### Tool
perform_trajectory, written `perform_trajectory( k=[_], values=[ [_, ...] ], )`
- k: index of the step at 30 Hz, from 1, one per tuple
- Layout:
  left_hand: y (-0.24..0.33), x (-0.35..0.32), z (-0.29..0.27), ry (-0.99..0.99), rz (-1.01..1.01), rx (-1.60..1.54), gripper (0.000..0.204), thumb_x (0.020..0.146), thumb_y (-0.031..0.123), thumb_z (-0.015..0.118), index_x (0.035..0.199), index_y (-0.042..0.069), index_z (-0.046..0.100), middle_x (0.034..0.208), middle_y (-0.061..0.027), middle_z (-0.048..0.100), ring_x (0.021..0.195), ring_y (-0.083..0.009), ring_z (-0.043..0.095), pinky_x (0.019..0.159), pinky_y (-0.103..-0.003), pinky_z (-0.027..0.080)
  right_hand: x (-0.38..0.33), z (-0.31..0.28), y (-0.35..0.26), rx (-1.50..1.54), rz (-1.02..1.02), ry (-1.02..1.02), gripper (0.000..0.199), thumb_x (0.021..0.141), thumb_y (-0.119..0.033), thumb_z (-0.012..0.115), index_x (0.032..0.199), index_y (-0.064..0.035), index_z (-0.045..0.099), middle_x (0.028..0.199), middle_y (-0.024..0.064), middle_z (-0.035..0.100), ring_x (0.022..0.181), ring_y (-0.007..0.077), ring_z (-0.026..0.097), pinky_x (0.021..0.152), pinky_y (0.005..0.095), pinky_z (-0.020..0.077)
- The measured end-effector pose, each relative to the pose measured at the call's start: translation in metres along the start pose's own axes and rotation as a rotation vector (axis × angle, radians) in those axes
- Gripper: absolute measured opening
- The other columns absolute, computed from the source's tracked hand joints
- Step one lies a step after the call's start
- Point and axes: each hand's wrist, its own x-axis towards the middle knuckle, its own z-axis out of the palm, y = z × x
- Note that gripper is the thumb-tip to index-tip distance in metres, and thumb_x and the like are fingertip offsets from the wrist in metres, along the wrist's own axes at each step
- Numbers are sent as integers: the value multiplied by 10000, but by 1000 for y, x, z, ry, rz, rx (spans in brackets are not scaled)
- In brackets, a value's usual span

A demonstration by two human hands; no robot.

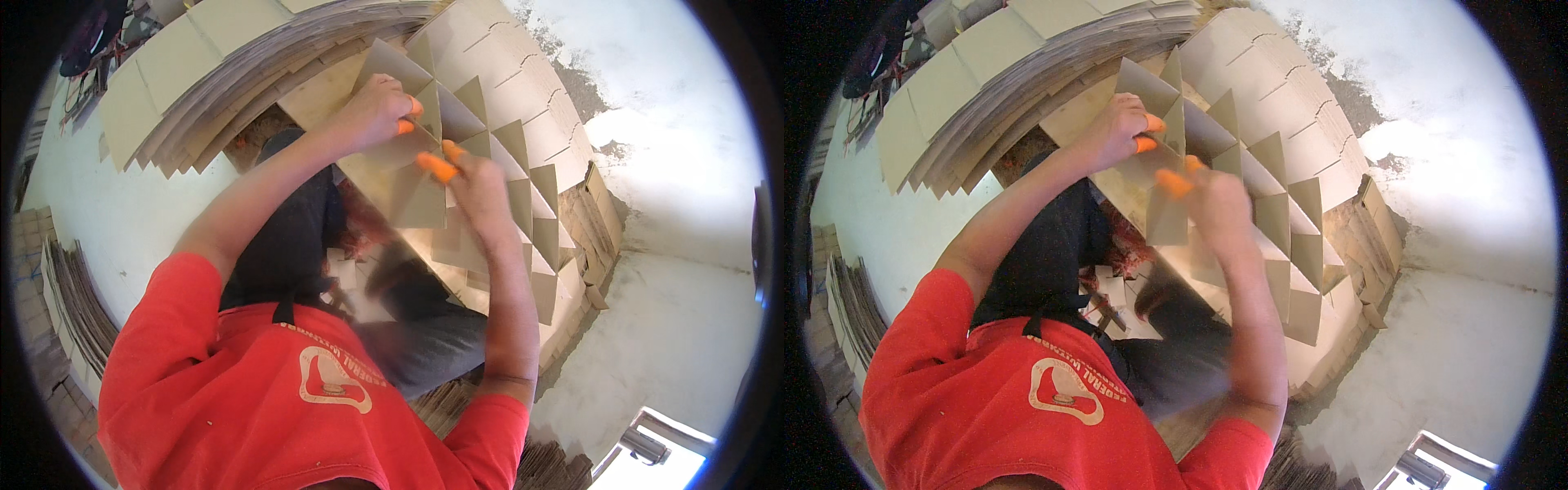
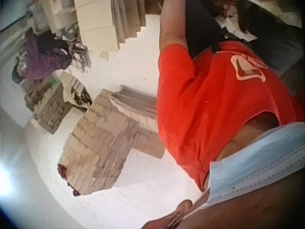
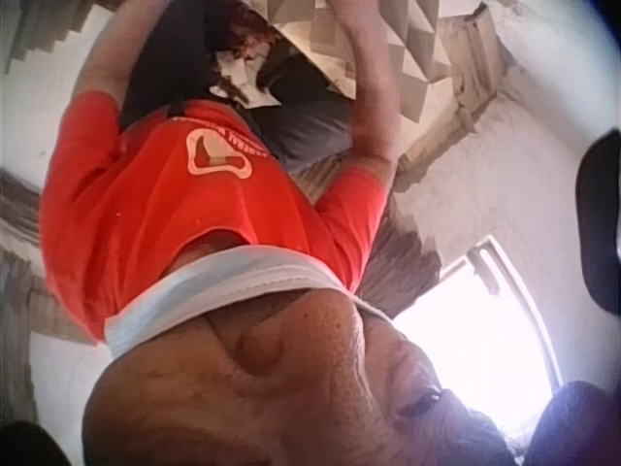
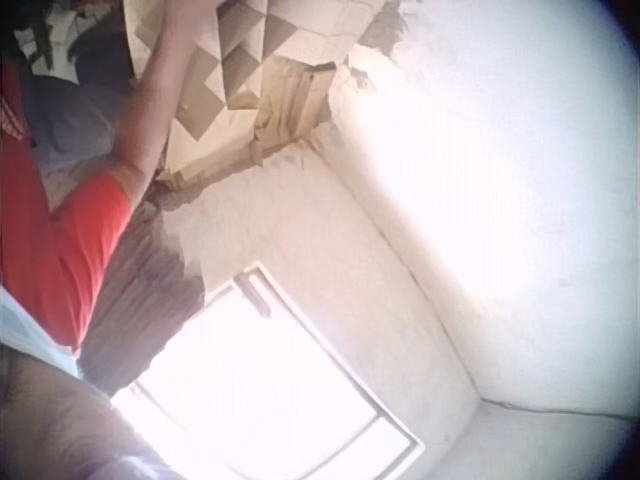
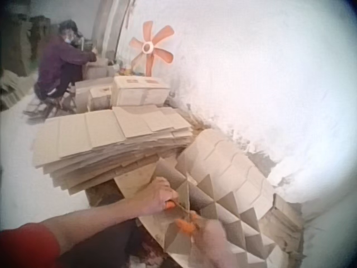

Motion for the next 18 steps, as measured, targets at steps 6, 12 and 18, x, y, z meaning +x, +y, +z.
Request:
perform_trajectory(
  k=[6, 12, 18],
  values=[
    [48, 17, 7, -132, 335, 83, 888, 643, 126, 801, 1425, 100, 382, 1440, -105, 427, 1396, -287, 310, 1175, -421, 233, -28, -38, 163, -669, 21, 501, 462, 840, -121, 637, 1264, 39, 544, 1063, 247, 638, 872, 345, 637, 731, 421, 524],
    [35, 89, 45, -275, 413, -32, 781, 701, 52, 742, 1408, 58, 408, 1425, -142, 453, 1423, -319, 258, 1169, -431, 238, -76, -16, 146, 160, 238, 86, 621, 875, -216, 696, 1369, 68, 449, 794, 173, 668, 597, 238, 626, 546, 331, 490],
    [41, 132, 47, -740, 268, -48, 266, 786, 52, 631, 1041, 41, 557, 1012, -121, 607, 1002, -309, 570, 834, -455, 452, -88, -9, 108, -192, 125, 181, 491, 814, 34, 626, 1298, -21, 564, 826, 148, 689, 610, 233, 631, 552, 342, 510]
  ],
)
